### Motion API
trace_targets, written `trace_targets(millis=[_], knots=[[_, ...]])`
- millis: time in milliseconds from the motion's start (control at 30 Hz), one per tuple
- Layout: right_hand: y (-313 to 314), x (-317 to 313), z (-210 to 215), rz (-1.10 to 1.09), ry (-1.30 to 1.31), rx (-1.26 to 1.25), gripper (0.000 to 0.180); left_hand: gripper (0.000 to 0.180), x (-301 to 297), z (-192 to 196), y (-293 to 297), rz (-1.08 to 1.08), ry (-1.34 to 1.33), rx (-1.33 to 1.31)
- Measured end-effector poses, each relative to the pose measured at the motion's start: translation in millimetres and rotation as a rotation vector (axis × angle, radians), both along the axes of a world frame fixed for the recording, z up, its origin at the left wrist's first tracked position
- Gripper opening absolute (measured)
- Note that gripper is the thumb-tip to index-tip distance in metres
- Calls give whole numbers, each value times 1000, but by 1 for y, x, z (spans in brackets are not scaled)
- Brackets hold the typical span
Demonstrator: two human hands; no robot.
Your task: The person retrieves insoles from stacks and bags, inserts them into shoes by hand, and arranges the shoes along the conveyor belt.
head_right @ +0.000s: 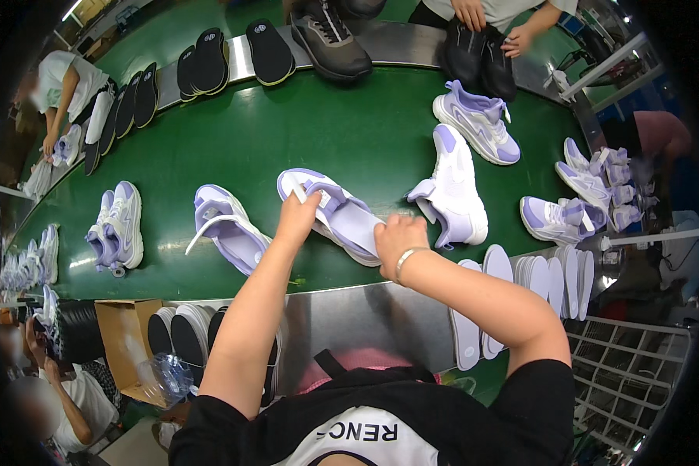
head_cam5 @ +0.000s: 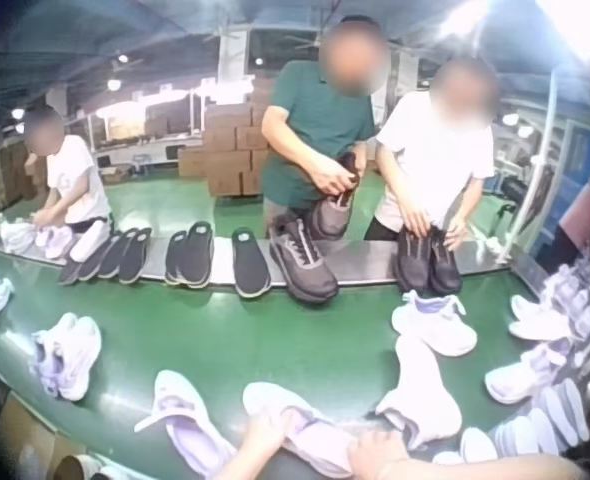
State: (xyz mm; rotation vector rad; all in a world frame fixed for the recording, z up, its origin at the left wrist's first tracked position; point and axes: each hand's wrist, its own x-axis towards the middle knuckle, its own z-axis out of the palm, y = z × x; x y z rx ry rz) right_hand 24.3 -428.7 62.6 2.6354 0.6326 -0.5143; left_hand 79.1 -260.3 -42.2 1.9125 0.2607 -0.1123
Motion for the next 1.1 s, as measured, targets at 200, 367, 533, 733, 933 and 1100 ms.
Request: trace_targets(millis=[200, 367, 533, 733, 933, 1100], knots=[[10, 8, -6, 49, 84, 262, 14, 25, -1, -22, 8, -1, 103, -158], [30, 38, -65, 53, 246, 149, 17, 44, 0, 4, -3, -102, 104, -9], [29, 42, -72, 99, 279, 238, 16, 37, -6, -8, 3, 0, 4, -16], [49, 59, -72, -60, 554, -1, 22, 42, -2, -9, 2, -25, 40, -14], [37, 53, -135, -7, 450, 21, 26, 47, -8, 14, -4, -62, 19, 59], [41, 48, -38, -38, 430, 279, 30, 46, -14, 20, -4, -33, 48, 100]])
